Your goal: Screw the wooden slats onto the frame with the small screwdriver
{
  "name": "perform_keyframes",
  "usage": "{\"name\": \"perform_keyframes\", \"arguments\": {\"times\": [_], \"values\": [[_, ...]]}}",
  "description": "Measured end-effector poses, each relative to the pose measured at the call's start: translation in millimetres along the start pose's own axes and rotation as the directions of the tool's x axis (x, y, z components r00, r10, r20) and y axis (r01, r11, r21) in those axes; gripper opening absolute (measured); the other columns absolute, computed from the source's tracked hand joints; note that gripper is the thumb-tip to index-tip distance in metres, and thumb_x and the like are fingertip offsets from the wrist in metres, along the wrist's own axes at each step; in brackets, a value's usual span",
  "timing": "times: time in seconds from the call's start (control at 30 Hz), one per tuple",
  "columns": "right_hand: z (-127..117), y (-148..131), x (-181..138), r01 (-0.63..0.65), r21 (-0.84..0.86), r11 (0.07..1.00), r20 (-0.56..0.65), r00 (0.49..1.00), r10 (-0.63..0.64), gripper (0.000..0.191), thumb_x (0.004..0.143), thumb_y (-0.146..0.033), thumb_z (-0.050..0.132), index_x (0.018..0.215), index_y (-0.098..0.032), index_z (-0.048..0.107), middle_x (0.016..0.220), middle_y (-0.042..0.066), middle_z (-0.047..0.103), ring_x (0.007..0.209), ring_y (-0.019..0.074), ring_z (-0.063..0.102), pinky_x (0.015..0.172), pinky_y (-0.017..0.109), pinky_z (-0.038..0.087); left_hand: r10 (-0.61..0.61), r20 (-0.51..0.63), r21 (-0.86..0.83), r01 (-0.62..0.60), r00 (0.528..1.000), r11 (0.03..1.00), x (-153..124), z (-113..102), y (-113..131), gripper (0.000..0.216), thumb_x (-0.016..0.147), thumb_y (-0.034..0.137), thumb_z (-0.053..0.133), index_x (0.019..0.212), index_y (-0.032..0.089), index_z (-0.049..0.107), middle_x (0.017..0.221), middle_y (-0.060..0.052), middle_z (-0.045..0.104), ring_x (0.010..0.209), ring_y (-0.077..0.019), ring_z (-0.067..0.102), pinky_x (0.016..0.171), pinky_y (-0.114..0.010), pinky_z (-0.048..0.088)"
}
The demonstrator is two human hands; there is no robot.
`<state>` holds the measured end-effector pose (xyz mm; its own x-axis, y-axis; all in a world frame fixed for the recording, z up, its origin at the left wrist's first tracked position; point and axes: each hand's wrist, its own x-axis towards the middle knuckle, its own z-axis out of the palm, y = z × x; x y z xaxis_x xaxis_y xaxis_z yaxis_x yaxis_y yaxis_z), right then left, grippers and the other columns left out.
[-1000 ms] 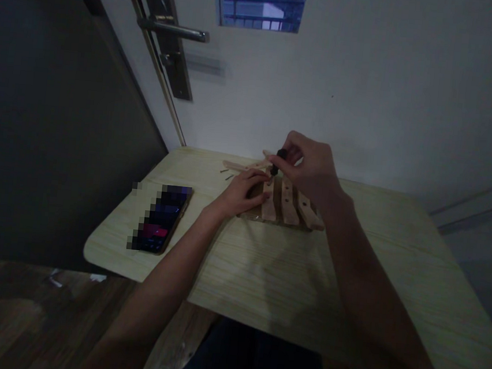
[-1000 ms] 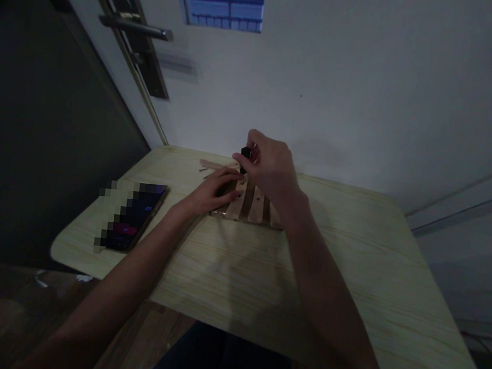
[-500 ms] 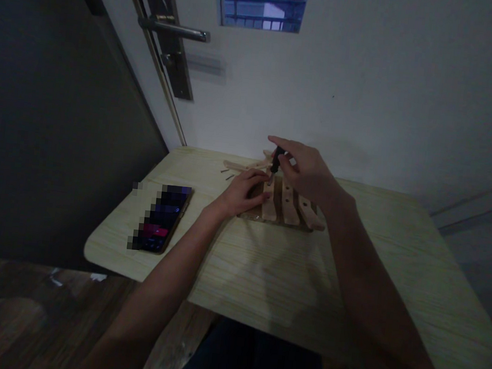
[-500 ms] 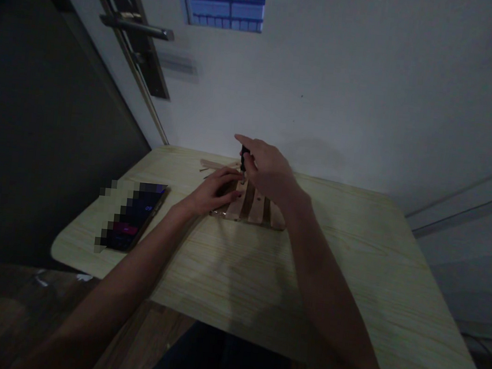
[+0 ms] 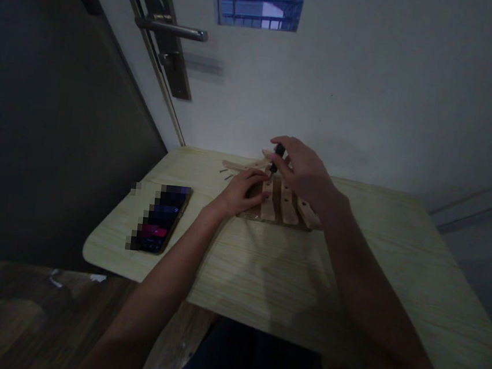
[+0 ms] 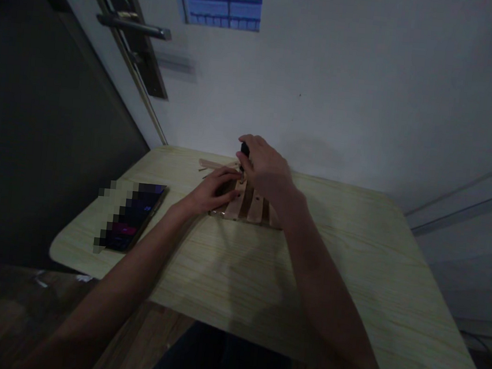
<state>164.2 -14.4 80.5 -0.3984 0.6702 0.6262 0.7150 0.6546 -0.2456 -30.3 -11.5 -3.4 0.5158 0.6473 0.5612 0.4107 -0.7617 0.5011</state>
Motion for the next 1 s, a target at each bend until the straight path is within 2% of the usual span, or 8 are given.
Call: {"name": "perform_keyframes", "arguments": {"times": [0.23, 0.33, 0.4, 0.53, 0.7, 0.8, 0.9, 1.0], "values": [[-3, -4, 0, -0.013, 0.011, 1.0, -0.04, 0.999, 0.014, 0.036, 0.094, -0.019, 0.043, 0.121, -0.018, 0.066, 0.115, 0.013, 0.072, 0.104, 0.0255, 0.067, 0.091, 0.037, 0.051, -0.016, 0.008, -0.004, 0.016, 1.0, 1.0, 1, -1, 4, 0.038, 0.094, 0.041, 0.062, 0.123, 0.017, 0.066, 0.128, -0.016, 0.064, 0.122, -0.0299, 0.061, 0.107, -0.051, 0.049], [-8, -4, 2, -0.036, 0.082, 0.996, -0.012, 0.999, 0.037, 0.035, 0.094, -0.019, 0.045, 0.123, -0.02, 0.066, 0.108, 0.01, 0.074, 0.089, 0.0222, 0.068, 0.083, 0.035, 0.051, -0.028, 0.009, -0.006, 0.028, 1.0, 1.0, 1, -1, 5, 0.037, 0.094, 0.041, 0.063, 0.123, 0.018, 0.066, 0.129, -0.016, 0.064, 0.122, -0.0303, 0.061, 0.107, -0.052, 0.049], [-11, -5, 3, -0.038, 0.112, 0.993, 0.025, 0.999, 0.036, 0.032, 0.095, -0.022, 0.05, 0.122, -0.022, 0.067, 0.103, 0.007, 0.075, 0.078, 0.0199, 0.067, 0.077, 0.034, 0.05, -0.027, 0.008, -0.012, 0.027, 1.0, 1.0, 1, -1, 5, 0.036, 0.094, 0.041, 0.063, 0.122, 0.019, 0.066, 0.128, -0.015, 0.064, 0.121, -0.0303, 0.061, 0.107, -0.053, 0.049], [-16, -7, 6, -0.055, 0.077, 0.995, -0.012, 0.998, 0.056, 0.015, 0.092, -0.031, 0.063, 0.1, -0.023, 0.072, 0.09, 0.004, 0.075, 0.077, 0.0195, 0.067, 0.074, 0.032, 0.047, -0.02, -0.001, -0.015, 0.02, 1.0, 1.0, 1, 0, 4, 0.036, 0.094, 0.042, 0.063, 0.122, 0.018, 0.066, 0.13, -0.016, 0.063, 0.122, -0.0304, 0.06, 0.107, -0.053, 0.048], [-14, -6, 9, -0.142, -0.013, 0.99, -0.017, 0.99, 0.142, 0.025, 0.088, -0.046, 0.07, 0.095, -0.022, 0.071, 0.072, 0.002, 0.071, 0.066, 0.0193, 0.064, 0.062, 0.03, 0.042, -0.018, 0.002, -0.004, 0.018, 1.0, 1.0, 0, 1, 2, 0.037, 0.095, 0.044, 0.062, 0.123, 0.02, 0.065, 0.13, -0.014, 0.063, 0.123, -0.0295, 0.06, 0.108, -0.053, 0.049], [-10, -5, 5, -0.093, -0.067, 0.993, -0.016, 0.996, 0.092, 0.025, 0.094, -0.044, 0.062, 0.102, -0.022, 0.07, 0.09, 0.006, 0.076, 0.077, 0.022, 0.068, 0.071, 0.033, 0.047, -0.021, 0.006, -0.003, 0.021, 1.0, 1.0, 0, 0, 2, 0.038, 0.096, 0.046, 0.062, 0.124, 0.02, 0.064, 0.131, -0.014, 0.063, 0.124, -0.0292, 0.06, 0.108, -0.052, 0.049], [-6, -1, 0, -0.028, -0.135, 0.99, -0.018, 1.0, 0.026, 0.032, 0.097, -0.037, 0.054, 0.122, -0.02, 0.066, 0.116, 0.013, 0.074, 0.098, 0.0277, 0.069, 0.082, 0.039, 0.05, -0.021, 0.007, 0.0, 0.021, 1.0, 1.0, 0, -1, 3, 0.038, 0.096, 0.046, 0.062, 0.124, 0.02, 0.064, 0.129, -0.014, 0.063, 0.122, -0.0292, 0.061, 0.107, -0.051, 0.049], [-4, 1, -2, -0.013, -0.155, 0.988, -0.013, 1.0, 0.011, 0.037, 0.095, -0.03, 0.052, 0.129, -0.018, 0.064, 0.12, 0.015, 0.073, 0.101, 0.029, 0.068, 0.084, 0.04, 0.051, -0.012, 0.008, -0.001, 0.012, 1.0, 1.0, 0, -2, 3, 0.038, 0.096, 0.045, 0.061, 0.124, 0.019, 0.064, 0.128, -0.015, 0.064, 0.121, -0.0297, 0.062, 0.106, -0.052, 0.05]]}}
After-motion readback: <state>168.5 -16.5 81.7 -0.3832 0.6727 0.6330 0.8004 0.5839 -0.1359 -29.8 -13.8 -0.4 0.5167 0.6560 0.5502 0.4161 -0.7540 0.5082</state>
